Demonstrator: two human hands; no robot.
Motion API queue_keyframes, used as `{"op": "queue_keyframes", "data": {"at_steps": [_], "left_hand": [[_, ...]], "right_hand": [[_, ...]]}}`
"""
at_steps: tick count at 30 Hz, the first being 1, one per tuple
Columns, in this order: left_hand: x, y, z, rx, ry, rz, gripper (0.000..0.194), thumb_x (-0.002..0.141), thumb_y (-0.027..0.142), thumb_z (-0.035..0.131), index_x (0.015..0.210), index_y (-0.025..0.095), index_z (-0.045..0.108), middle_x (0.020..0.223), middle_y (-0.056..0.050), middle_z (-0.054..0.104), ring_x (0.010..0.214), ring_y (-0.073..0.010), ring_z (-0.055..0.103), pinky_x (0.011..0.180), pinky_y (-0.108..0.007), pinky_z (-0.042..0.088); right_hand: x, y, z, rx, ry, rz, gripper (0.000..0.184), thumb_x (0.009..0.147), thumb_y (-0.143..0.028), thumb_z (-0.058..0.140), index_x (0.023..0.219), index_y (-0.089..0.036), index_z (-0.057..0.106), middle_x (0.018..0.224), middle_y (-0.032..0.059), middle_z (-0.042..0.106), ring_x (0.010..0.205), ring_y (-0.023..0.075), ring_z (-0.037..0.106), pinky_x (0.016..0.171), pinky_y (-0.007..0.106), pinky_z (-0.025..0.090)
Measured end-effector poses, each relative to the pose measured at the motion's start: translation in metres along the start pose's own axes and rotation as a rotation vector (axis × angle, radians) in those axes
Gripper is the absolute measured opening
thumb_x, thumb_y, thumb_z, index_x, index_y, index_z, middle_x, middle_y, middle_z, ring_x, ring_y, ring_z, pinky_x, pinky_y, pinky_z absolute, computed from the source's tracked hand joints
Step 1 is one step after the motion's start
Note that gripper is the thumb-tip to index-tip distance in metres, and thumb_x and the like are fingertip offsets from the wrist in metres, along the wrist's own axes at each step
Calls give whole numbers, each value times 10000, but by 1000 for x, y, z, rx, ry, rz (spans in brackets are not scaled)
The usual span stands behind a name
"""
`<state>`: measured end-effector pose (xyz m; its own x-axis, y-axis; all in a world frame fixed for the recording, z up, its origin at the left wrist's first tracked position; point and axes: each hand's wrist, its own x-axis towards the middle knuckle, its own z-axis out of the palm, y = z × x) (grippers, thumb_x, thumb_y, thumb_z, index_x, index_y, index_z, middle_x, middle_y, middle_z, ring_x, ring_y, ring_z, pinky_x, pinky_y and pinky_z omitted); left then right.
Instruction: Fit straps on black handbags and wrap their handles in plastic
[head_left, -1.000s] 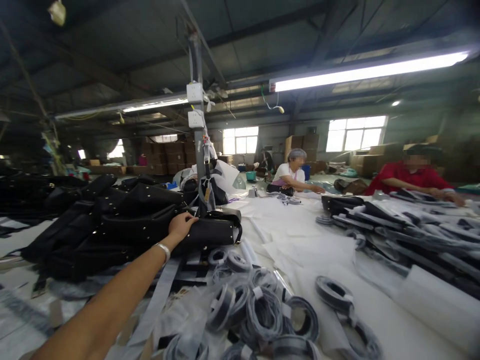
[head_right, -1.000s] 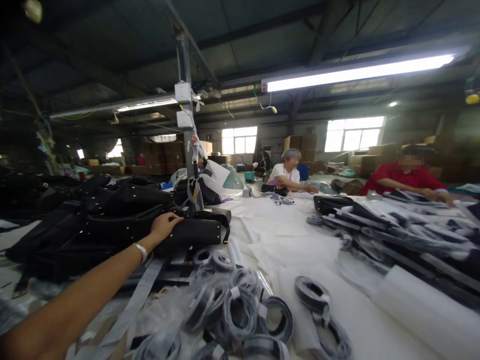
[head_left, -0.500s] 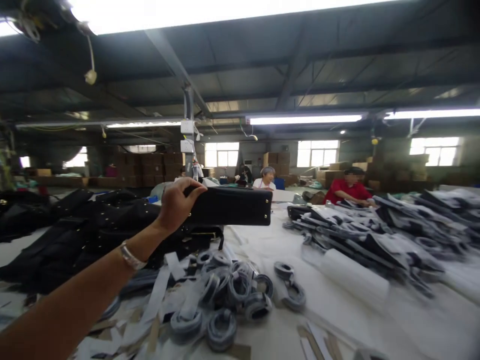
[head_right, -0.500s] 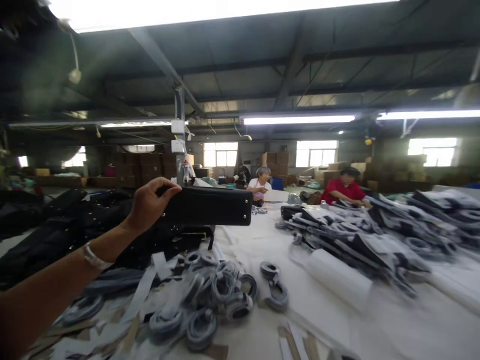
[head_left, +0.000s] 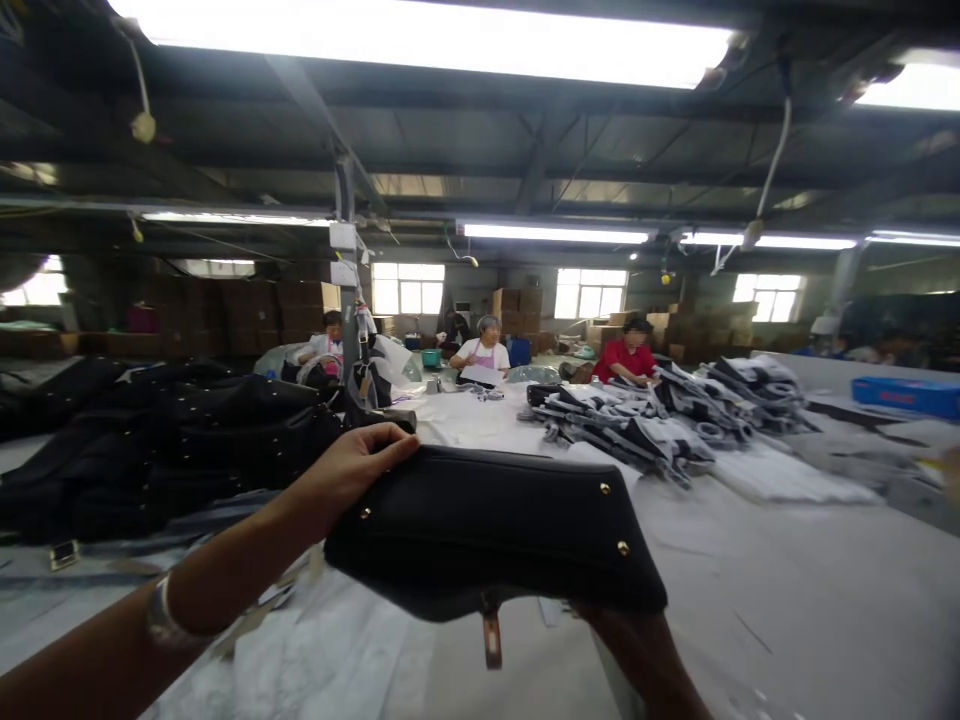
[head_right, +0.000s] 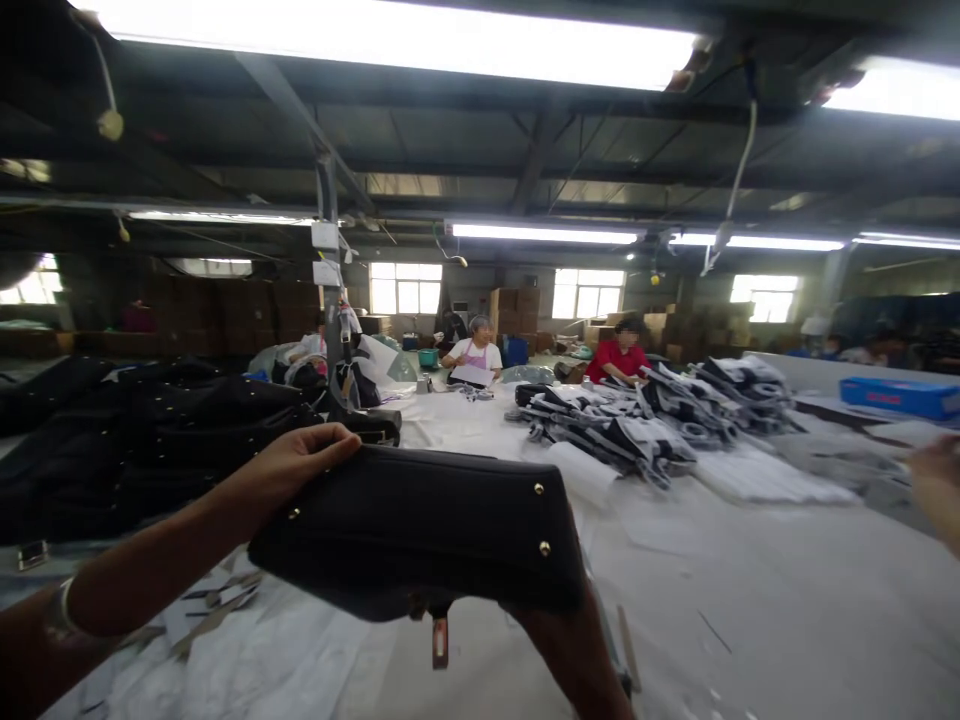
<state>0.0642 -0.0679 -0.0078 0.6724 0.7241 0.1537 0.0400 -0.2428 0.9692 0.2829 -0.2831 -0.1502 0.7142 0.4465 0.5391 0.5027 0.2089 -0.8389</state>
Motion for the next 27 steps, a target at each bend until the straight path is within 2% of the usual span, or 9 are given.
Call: {"op": "queue_keyframes", "data": {"at_steps": [2,4,8,11,15,18,21,24,27], "left_hand": [[-4,-9,-6,-13,-32,-114,467,681,623,737,802,190,608,615,50,587,505,-111,504,474,-198,360],[-6,-27,-10,55,-50,-166,510,667,673,709,767,180,627,592,45,581,505,-119,507,486,-211,359],[-22,-83,-4,160,-86,-169,524,671,685,683,637,166,624,524,39,548,501,-132,499,497,-232,348],[-43,-119,12,223,-96,-154,456,721,619,671,698,164,664,655,-16,660,667,-198,620,601,-267,445],[-67,-137,37,296,-56,-47,348,826,508,617,978,208,703,1031,-62,725,1011,-257,641,859,-323,484],[-76,-143,53,371,-74,71,293,898,446,554,1034,241,714,1062,-48,726,985,-236,656,870,-307,492],[-75,-157,67,456,-115,147,272,919,392,541,1048,255,737,1049,-48,730,968,-227,666,891,-307,491],[-64,-177,77,566,-148,167,276,915,341,545,1086,244,739,1071,-63,717,1011,-230,655,920,-313,473],[-53,-191,83,697,-195,128,288,922,345,520,1073,252,747,1031,-63,705,953,-228,661,862,-316,478]], "right_hand": [[-2,-8,-9,-30,3,58,666,663,-501,758,1230,-184,613,1115,117,715,1054,363,640,881,463,534],[-4,-15,-14,-53,-32,125,575,689,-510,751,1148,-179,648,992,86,743,936,333,680,797,412,561],[-10,-13,-14,-92,-258,207,503,761,-533,703,1134,-200,660,966,59,752,900,296,699,765,357,561],[-13,9,-1,-184,-375,225,551,746,-504,722,1212,-221,637,1046,57,744,980,296,689,862,372,536],[-13,54,26,-349,-416,275,691,720,-518,731,1321,-219,566,1203,91,694,1115,313,640,975,404,476],[-14,87,43,-374,-423,298,715,746,-561,695,1339,-190,545,1276,118,654,1181,314,604,1006,400,446],[-19,113,51,-361,-440,293,673,775,-580,666,1317,-195,564,1220,112,687,1149,306,624,972,380,456],[-28,133,52,-346,-443,313,528,836,-597,588,1155,-182,665,1054,107,747,1017,298,682,870,356,486],[-35,143,49,-318,-426,317,486,867,-607,542,1049,-186,700,999,99,758,978,285,688,833,332,476]]}}
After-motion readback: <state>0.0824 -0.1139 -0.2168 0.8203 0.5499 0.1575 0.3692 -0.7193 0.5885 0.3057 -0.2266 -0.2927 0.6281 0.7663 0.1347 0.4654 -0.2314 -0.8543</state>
